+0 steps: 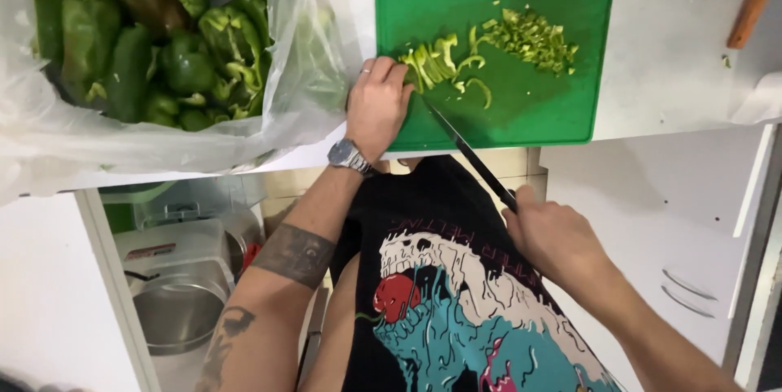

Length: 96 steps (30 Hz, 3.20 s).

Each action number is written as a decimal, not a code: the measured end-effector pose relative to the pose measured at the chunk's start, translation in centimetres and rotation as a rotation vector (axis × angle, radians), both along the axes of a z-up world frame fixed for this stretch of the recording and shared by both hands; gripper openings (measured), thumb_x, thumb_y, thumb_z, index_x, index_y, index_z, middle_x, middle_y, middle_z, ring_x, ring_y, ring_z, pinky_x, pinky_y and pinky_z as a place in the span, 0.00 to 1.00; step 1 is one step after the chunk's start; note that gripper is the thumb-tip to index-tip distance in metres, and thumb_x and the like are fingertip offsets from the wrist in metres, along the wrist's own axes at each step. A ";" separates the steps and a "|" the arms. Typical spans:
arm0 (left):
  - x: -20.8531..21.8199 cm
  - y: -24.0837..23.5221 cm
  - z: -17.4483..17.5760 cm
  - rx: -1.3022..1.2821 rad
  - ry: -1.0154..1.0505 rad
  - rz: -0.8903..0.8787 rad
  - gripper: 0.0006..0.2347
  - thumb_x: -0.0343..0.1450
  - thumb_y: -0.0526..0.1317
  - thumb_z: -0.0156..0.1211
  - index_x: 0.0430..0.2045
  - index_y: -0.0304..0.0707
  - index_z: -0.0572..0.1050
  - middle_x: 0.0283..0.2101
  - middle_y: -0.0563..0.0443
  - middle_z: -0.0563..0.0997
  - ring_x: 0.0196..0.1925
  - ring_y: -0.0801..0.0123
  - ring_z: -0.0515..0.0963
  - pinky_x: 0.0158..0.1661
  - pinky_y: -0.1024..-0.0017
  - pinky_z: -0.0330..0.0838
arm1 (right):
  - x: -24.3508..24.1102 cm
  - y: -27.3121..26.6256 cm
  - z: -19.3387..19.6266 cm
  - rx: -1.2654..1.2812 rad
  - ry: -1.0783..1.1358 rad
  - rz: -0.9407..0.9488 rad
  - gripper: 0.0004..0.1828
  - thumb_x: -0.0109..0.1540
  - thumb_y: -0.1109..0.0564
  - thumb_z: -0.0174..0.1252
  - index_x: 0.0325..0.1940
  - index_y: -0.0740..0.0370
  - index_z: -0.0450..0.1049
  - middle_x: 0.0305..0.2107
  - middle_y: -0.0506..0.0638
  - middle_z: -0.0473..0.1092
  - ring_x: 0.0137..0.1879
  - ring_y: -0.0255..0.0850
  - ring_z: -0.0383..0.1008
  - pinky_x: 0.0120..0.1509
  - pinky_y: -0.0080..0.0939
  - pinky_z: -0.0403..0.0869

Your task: The person is preparing green peppers by slicing and dicing them on a cutting board and moving the chopped pieces into a container.

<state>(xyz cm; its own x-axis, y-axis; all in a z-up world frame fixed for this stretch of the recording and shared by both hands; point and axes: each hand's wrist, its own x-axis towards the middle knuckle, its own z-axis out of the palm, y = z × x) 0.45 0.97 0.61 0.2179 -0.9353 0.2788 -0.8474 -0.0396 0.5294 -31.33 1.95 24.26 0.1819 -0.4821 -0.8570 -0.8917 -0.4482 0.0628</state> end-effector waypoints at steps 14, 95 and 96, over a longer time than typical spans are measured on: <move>-1.6 -0.3 2.5 0.072 0.056 0.073 0.14 0.73 0.39 0.85 0.48 0.46 0.83 0.49 0.55 0.80 0.59 0.54 0.85 0.57 0.61 0.87 | 2.5 -11.3 -19.0 -0.659 -0.849 -0.243 0.27 0.69 0.49 0.87 0.56 0.60 0.74 0.45 0.61 0.79 0.54 0.71 0.89 0.56 0.71 0.86; -15.2 -8.3 0.9 0.326 -0.303 0.573 0.42 0.77 0.55 0.80 0.90 0.58 0.66 0.79 0.43 0.70 0.80 0.42 0.70 0.76 0.41 0.63 | -6.8 -21.9 -12.6 -0.140 -0.788 0.049 0.23 0.83 0.39 0.61 0.56 0.64 0.75 0.34 0.70 0.82 0.46 0.78 0.88 0.48 0.75 0.80; -14.6 -7.9 0.8 0.314 -0.305 0.527 0.40 0.77 0.54 0.80 0.89 0.61 0.68 0.78 0.44 0.70 0.79 0.44 0.70 0.77 0.42 0.64 | -6.6 -21.8 -12.8 -0.136 -0.764 0.072 0.23 0.83 0.39 0.61 0.56 0.64 0.75 0.35 0.71 0.83 0.47 0.78 0.88 0.50 0.77 0.81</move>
